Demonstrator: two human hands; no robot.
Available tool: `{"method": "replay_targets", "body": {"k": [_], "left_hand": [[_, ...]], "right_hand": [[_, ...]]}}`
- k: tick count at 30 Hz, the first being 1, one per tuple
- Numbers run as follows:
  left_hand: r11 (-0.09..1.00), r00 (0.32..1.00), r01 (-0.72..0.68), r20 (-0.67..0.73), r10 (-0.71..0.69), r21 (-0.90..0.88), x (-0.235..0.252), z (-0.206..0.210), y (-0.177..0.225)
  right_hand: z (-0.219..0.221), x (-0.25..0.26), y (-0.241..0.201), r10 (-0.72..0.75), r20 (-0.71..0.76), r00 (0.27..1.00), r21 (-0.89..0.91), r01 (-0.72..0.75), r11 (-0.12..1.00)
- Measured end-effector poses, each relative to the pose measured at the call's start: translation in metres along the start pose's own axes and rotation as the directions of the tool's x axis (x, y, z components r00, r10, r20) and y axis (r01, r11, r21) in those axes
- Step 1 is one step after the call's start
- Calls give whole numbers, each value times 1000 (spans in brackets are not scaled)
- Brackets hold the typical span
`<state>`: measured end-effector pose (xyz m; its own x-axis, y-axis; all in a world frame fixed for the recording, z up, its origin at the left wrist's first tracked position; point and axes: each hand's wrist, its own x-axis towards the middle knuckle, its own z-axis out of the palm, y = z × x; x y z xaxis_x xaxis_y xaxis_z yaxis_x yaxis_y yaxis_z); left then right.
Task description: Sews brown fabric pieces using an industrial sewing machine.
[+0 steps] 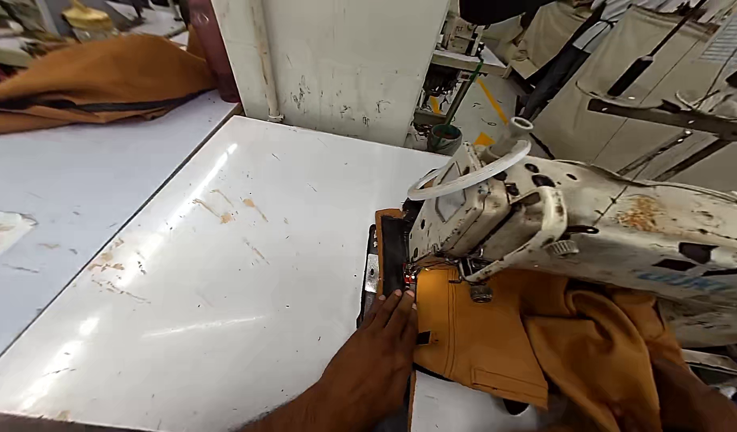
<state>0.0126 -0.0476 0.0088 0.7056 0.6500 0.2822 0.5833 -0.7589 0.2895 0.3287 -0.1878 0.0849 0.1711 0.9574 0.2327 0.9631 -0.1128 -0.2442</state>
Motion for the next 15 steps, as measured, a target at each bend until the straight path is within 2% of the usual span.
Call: {"method": "replay_targets", "body": {"k": [3,6,8,10,12,13,14,15], "left_hand": [[997,998,62,12,-62,-33,-4,7,5],[996,996,81,23,-80,-26,-3,8,6],[996,995,87,50,-86,-21,-1,4,6],[996,988,81,132,-76,-26,4,-5,7],[996,984,62,172,-50,-66,8,-14,9],[995,988,50,149,-37,-87,7,-14,11],[995,996,32,91,-24,-92,5,-10,12],[995,999,21,47,-16,-99,3,-6,11]], "right_hand": [[-7,28,6,-29,-3,1000,-100,29,995],[-20,34,31,-29,104,994,-169,46,984],[-49,35,13,-56,86,995,-184,71,980],[-65,39,-16,-183,19,983,-147,184,972],[-50,55,-44,-397,88,914,-110,405,908],[-27,68,-54,-520,123,845,-145,534,833],[-4,83,-64,-600,185,779,-176,627,759],[13,98,-76,-614,262,745,-195,663,722]]}}
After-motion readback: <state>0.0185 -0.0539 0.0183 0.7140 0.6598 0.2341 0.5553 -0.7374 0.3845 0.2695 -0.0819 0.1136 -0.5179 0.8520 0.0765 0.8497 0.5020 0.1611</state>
